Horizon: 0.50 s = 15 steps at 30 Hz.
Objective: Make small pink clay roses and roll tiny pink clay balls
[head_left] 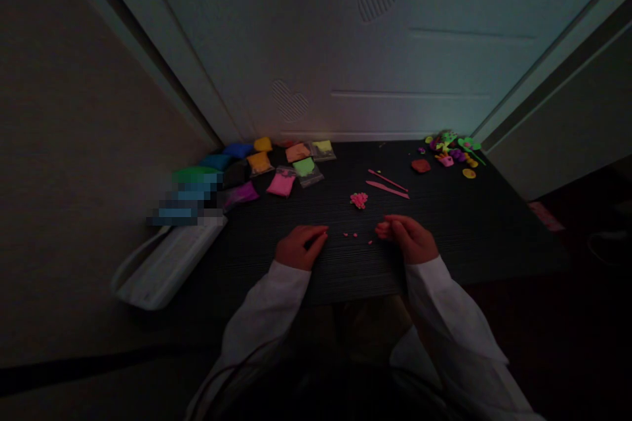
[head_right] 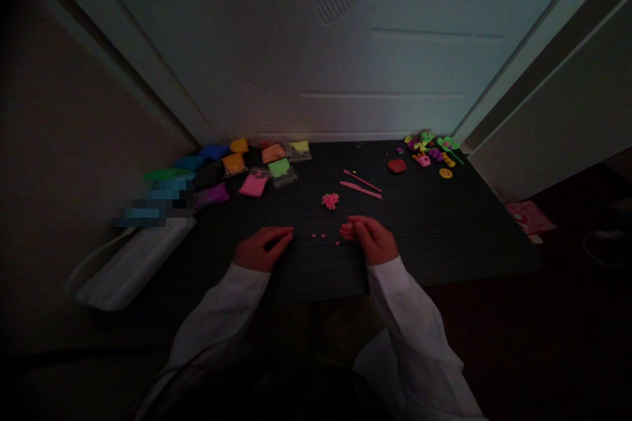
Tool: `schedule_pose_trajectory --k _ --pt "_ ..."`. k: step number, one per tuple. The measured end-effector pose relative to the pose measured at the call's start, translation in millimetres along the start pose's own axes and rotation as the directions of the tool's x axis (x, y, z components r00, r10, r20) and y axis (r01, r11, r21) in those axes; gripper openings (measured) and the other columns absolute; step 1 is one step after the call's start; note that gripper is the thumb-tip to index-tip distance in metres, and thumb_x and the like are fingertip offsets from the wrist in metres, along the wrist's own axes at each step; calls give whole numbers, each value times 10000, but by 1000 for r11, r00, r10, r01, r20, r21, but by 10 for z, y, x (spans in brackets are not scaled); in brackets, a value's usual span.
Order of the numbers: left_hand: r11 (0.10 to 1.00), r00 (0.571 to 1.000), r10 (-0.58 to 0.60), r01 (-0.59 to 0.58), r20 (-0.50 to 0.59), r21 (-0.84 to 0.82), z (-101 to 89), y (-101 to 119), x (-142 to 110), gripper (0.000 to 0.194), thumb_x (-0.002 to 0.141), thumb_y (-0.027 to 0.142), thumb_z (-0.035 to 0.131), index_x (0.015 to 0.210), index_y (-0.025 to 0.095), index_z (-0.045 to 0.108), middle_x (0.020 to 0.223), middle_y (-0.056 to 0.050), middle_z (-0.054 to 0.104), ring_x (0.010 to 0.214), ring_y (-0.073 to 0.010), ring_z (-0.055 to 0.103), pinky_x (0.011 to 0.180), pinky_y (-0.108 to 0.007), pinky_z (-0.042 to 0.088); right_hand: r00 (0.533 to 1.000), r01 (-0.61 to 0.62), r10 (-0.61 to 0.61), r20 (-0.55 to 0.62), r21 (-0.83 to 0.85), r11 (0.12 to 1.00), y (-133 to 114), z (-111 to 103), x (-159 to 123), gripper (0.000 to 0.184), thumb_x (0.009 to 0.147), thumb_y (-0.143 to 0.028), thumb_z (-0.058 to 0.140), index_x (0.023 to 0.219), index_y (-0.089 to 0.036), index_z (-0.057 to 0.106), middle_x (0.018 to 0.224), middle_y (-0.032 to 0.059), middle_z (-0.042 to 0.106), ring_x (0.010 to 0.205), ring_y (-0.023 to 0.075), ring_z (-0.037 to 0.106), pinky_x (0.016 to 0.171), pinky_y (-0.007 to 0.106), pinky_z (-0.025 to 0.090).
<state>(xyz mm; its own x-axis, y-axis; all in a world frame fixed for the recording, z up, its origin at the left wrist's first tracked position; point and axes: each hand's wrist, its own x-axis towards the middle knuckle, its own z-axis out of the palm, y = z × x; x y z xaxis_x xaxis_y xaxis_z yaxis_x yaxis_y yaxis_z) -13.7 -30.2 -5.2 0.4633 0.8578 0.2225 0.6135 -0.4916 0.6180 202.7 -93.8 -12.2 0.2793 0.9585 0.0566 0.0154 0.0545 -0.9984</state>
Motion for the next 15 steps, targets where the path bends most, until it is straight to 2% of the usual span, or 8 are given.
schedule_pose_trajectory --k 8,15 --pt "997 997 -74 74 36 -7 -44 48 -23 222 810 313 442 881 129 543 858 -37 573 743 -123 548 681 -315 466 998 -61 61 -2 -111 992 -34 -70 -30 215 819 -275 468 977 -137 513 896 33 560 697 117 554 587 288 474" --pt "986 991 -133 134 11 -95 -58 43 -10 226 812 304 440 921 132 537 910 -47 570 793 -138 550 713 -335 463 999 -32 27 -26 -205 978 -50 -116 3 216 830 -297 443 954 -138 523 880 31 564 686 112 553 587 284 471"
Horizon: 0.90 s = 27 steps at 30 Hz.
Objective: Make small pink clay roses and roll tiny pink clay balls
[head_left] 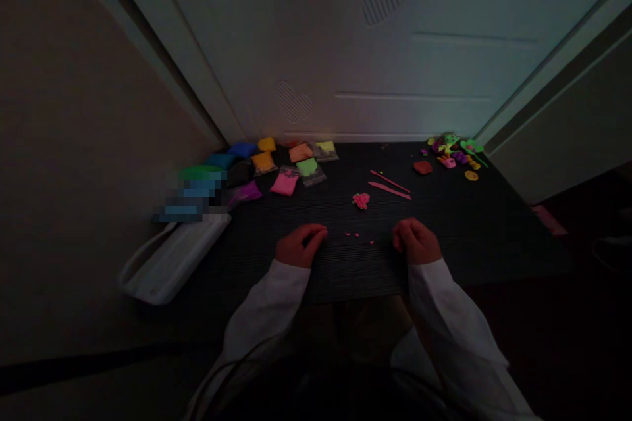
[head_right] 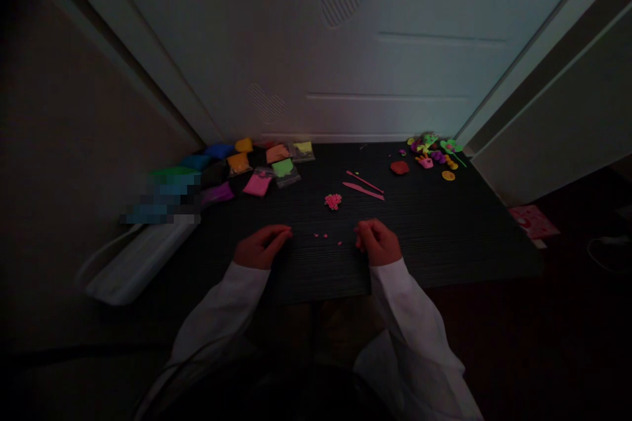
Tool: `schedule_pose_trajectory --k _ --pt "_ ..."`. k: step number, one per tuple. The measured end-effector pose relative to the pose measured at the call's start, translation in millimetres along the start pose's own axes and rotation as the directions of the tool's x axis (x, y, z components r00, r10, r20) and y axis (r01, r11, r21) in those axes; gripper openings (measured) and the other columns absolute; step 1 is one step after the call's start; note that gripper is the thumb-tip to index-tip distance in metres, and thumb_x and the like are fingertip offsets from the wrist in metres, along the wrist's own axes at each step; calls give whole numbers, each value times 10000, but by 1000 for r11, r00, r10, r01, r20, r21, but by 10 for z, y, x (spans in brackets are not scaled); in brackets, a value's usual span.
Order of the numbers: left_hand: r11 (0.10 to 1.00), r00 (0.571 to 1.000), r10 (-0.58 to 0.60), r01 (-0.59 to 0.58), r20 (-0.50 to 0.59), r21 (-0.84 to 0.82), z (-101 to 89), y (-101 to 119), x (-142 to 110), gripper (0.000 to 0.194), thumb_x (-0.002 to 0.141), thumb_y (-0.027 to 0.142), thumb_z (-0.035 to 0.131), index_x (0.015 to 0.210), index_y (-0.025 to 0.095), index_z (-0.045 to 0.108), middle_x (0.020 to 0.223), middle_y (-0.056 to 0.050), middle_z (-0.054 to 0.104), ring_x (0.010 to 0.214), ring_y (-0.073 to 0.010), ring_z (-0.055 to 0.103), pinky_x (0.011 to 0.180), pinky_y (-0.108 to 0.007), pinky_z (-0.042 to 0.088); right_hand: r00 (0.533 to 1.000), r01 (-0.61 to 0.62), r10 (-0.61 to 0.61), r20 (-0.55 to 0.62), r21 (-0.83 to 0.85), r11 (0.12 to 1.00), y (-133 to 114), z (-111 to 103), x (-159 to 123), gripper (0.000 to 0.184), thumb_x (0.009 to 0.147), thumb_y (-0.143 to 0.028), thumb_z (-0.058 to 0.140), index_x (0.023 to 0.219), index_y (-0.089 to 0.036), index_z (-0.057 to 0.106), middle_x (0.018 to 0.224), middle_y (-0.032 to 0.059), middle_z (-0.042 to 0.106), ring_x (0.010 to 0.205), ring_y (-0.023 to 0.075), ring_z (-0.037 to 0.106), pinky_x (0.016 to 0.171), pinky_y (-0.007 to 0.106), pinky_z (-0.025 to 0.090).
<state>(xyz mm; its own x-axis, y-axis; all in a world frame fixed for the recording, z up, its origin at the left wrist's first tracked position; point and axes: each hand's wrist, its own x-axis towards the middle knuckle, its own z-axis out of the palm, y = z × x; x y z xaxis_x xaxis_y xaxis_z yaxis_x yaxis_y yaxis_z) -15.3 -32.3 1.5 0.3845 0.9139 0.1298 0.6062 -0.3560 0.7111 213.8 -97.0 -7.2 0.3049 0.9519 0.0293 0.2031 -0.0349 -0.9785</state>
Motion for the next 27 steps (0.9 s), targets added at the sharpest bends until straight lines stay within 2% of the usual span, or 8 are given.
schedule_pose_trajectory --k 5,10,14,18,27 --pt "995 1000 -14 13 -4 -95 21 -34 -5 215 811 288 444 930 137 538 950 -53 566 840 -149 547 746 -351 459 999 49 -50 -17 -34 998 12 9 7 192 818 -274 467 944 -145 533 926 38 561 755 130 551 651 319 466" --pt "988 999 -32 32 4 -150 32 -22 -13 273 813 298 440 1029 137 489 940 -56 562 790 -142 558 699 -337 477 997 73 -72 -16 31 997 46 65 13 239 818 -276 469 1016 -147 503 957 46 554 775 142 555 666 338 467" --pt "993 999 -26 28 24 -118 5 8 -22 244 809 300 447 975 136 519 938 -54 565 810 -145 552 721 -345 467 997 74 -73 -16 68 995 61 85 19 250 826 -293 452 1021 -144 499 950 47 556 774 143 558 662 339 469" --pt "998 999 -7 10 52 -66 -22 31 -35 218 809 307 445 886 131 547 892 -42 575 785 -135 550 713 -331 462 998 69 -69 -5 33 997 70 58 19 226 824 -290 456 981 -139 516 918 39 561 735 129 557 634 317 471" --pt "999 999 39 -38 33 -32 -10 -6 -39 219 809 308 444 889 126 537 852 -36 570 728 -119 548 665 -307 469 995 100 -100 5 -64 993 71 53 22 210 818 -279 466 972 -149 526 961 46 556 792 143 550 682 340 461"
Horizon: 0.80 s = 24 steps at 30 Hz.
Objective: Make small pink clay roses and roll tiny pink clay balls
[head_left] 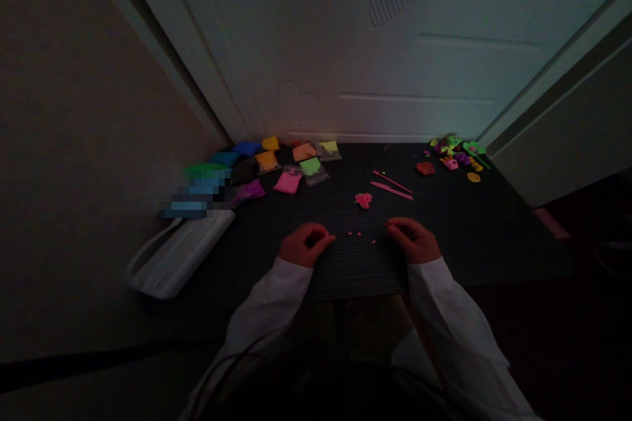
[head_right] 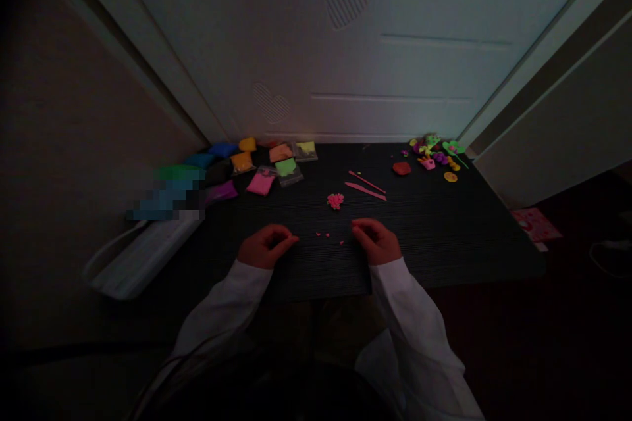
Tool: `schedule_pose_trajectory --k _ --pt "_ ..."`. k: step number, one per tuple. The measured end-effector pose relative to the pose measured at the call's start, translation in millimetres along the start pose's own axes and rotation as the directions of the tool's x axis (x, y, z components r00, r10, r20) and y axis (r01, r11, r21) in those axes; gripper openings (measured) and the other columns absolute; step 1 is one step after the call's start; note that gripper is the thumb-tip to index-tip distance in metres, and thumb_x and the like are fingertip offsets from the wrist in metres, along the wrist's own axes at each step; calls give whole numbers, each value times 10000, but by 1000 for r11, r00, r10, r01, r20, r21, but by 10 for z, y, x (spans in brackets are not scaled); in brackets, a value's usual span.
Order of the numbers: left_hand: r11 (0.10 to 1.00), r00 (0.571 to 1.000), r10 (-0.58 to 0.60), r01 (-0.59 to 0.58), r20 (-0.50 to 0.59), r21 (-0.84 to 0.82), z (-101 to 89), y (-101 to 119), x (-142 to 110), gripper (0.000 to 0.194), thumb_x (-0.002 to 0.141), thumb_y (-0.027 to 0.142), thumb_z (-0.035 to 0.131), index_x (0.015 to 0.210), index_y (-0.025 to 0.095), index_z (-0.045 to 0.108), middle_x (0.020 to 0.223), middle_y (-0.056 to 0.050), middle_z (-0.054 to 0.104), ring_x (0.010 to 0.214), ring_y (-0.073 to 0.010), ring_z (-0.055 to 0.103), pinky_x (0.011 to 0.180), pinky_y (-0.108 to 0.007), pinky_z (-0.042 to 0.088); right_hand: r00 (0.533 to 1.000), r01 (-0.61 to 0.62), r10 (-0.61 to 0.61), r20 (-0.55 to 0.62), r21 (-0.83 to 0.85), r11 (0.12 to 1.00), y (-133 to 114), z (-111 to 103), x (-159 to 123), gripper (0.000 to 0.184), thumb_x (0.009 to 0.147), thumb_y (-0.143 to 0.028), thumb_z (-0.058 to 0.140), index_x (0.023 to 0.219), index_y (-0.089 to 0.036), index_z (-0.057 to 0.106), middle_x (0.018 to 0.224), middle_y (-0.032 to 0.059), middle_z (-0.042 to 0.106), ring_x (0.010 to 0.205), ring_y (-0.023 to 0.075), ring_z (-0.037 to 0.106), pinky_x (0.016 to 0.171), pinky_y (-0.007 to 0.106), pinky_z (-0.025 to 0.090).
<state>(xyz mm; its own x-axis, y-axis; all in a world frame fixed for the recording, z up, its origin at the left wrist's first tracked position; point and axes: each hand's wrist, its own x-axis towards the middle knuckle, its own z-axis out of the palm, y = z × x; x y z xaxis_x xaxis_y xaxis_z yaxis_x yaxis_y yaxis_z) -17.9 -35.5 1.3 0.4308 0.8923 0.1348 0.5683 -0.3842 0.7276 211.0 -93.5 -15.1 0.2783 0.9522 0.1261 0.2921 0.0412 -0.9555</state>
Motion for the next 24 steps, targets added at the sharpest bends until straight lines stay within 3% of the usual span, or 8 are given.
schedule_pose_trajectory --k 6,24 --pt "999 999 49 -50 -15 -20 22 -4 28 207 815 285 438 909 135 545 930 -50 572 833 -144 547 751 -352 453 1000 6 -7 -4 -38 999 -23 -44 14 216 830 -301 441 953 -148 533 932 41 564 764 135 553 670 330 461" --pt "998 997 8 -4 -81 59 -28 37 -27 217 811 311 440 847 123 543 810 -27 573 699 -110 546 645 -291 469 999 -22 22 -23 -12 1000 -51 -26 -5 205 819 -280 464 964 -149 528 954 44 556 783 139 549 673 333 461"
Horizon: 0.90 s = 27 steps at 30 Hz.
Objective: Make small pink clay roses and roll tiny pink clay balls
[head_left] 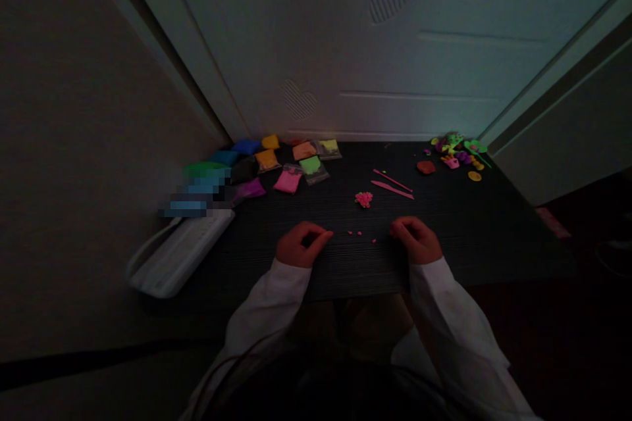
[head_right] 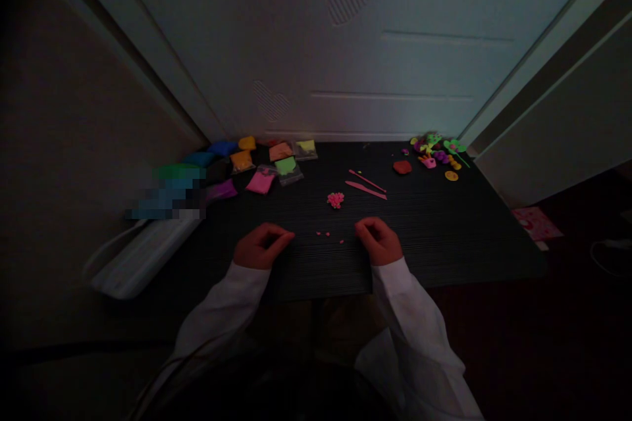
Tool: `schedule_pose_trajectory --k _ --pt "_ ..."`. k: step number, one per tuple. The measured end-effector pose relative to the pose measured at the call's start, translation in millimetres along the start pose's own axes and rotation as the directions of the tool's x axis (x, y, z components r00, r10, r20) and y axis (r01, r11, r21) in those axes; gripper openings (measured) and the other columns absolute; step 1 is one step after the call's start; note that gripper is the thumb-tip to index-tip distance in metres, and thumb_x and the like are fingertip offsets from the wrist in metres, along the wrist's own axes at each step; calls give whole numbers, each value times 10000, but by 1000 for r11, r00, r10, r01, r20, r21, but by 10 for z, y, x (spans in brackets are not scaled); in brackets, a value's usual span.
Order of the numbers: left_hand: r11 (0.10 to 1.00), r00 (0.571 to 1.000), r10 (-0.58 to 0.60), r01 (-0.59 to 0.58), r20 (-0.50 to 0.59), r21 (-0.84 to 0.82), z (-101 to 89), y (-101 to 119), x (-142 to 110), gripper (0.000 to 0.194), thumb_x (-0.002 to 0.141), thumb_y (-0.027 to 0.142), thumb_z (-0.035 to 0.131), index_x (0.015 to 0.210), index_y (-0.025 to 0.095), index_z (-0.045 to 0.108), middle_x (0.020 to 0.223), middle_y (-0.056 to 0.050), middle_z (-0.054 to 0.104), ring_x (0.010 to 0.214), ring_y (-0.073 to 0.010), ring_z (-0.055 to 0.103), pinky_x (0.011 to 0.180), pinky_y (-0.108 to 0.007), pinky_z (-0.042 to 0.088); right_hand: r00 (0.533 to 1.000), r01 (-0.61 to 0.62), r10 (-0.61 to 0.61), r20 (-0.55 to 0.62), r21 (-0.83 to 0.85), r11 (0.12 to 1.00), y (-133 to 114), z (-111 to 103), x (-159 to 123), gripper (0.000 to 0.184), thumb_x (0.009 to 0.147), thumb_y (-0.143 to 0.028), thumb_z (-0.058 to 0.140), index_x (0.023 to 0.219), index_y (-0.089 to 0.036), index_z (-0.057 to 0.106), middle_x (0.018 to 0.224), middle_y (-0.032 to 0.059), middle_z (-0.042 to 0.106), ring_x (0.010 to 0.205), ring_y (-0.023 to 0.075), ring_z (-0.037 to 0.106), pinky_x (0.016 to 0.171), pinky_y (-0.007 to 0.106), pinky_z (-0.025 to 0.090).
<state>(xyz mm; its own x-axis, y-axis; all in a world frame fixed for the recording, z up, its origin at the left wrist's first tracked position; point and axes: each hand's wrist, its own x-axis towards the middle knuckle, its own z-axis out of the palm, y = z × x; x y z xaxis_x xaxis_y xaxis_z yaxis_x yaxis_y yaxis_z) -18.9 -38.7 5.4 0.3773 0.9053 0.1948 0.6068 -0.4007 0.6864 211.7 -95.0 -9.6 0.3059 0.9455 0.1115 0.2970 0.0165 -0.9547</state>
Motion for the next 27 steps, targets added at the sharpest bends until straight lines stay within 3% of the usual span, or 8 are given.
schedule_pose_trajectory --k 14,21,27 --pt "998 999 36 -35 -9 59 -26 -18 3 225 812 319 435 818 124 547 777 -19 571 667 -101 539 627 -279 464 1000 -26 26 18 11 1000 -13 9 -4 209 819 -278 465 972 -150 526 965 46 553 792 143 549 678 337 461" --pt "999 999 32 -31 -35 12 -6 20 -7 214 812 303 438 893 136 547 904 -45 576 797 -135 552 718 -330 465 1000 -20 20 5 12 1000 5 26 -12 201 818 -278 466 959 -148 529 943 41 558 772 137 551 663 327 464" --pt "999 999 32 -33 -31 -2 -4 7 -17 215 811 303 442 895 133 545 905 -46 575 794 -135 552 717 -332 465 1000 -9 9 1 -1 1000 39 30 -13 205 818 -279 466 962 -147 527 942 41 558 770 137 551 662 328 464"
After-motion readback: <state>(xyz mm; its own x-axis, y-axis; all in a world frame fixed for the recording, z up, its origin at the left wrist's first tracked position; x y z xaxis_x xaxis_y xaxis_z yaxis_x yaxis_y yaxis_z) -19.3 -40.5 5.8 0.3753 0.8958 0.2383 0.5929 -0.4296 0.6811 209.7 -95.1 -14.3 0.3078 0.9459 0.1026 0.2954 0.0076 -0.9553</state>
